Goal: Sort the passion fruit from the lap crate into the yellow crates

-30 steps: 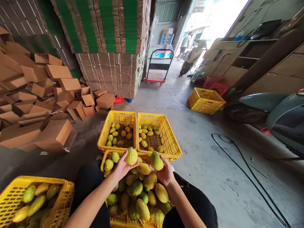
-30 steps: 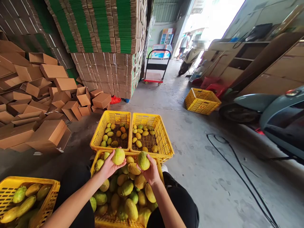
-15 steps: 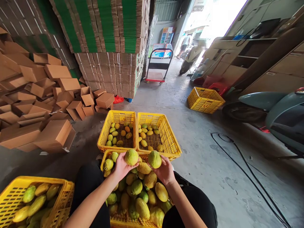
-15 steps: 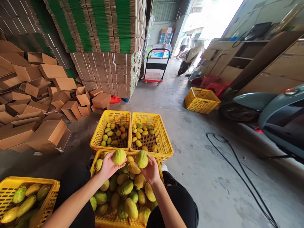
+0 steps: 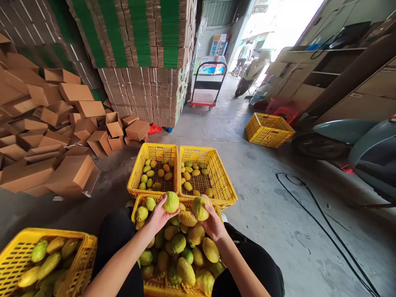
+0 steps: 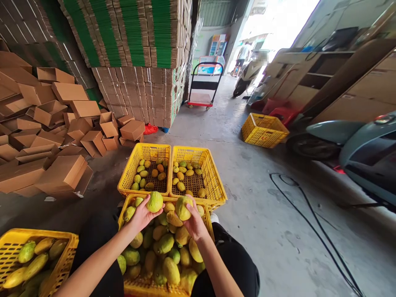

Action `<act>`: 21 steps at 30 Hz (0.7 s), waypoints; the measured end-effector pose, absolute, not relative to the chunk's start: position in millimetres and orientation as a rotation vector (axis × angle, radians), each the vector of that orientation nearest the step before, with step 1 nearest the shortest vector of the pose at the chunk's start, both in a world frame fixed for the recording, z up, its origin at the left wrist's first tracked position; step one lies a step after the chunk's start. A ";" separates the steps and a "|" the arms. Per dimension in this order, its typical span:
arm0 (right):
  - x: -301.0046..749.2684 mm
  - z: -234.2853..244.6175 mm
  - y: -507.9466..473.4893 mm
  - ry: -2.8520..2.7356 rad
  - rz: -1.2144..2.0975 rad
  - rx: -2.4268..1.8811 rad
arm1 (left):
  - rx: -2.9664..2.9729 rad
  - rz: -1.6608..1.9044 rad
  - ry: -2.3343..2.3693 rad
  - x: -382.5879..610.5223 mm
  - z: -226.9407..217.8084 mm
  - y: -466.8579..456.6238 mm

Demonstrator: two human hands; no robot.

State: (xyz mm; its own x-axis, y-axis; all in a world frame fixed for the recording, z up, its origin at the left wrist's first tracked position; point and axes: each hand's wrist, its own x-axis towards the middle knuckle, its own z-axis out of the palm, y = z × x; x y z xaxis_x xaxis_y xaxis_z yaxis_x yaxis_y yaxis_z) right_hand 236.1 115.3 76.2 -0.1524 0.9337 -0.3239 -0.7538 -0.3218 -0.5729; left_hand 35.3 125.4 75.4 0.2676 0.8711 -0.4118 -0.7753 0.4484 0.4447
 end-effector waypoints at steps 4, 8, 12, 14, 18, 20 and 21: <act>234.6 79.4 115.2 -0.349 1.745 -0.723 | 0.166 1.154 0.654 34.1 79.8 126.1; 233.1 80.0 114.9 -0.365 1.749 -0.711 | 0.164 1.141 0.652 33.2 83.5 125.6; 233.6 79.4 115.3 -0.365 1.748 -0.715 | 0.123 1.133 0.592 31.7 81.7 125.2; 234.8 79.4 116.0 -0.348 1.760 -0.698 | 0.112 1.139 0.567 31.1 80.2 125.3; 237.6 81.0 117.6 -0.302 1.801 -0.645 | 0.126 1.124 0.559 31.5 80.4 126.0; 238.6 82.2 118.0 -0.287 1.812 -0.640 | 0.144 1.120 0.571 32.5 82.0 126.1; 239.1 82.5 118.1 -0.281 1.813 -0.647 | 0.150 1.122 0.579 33.0 82.8 126.0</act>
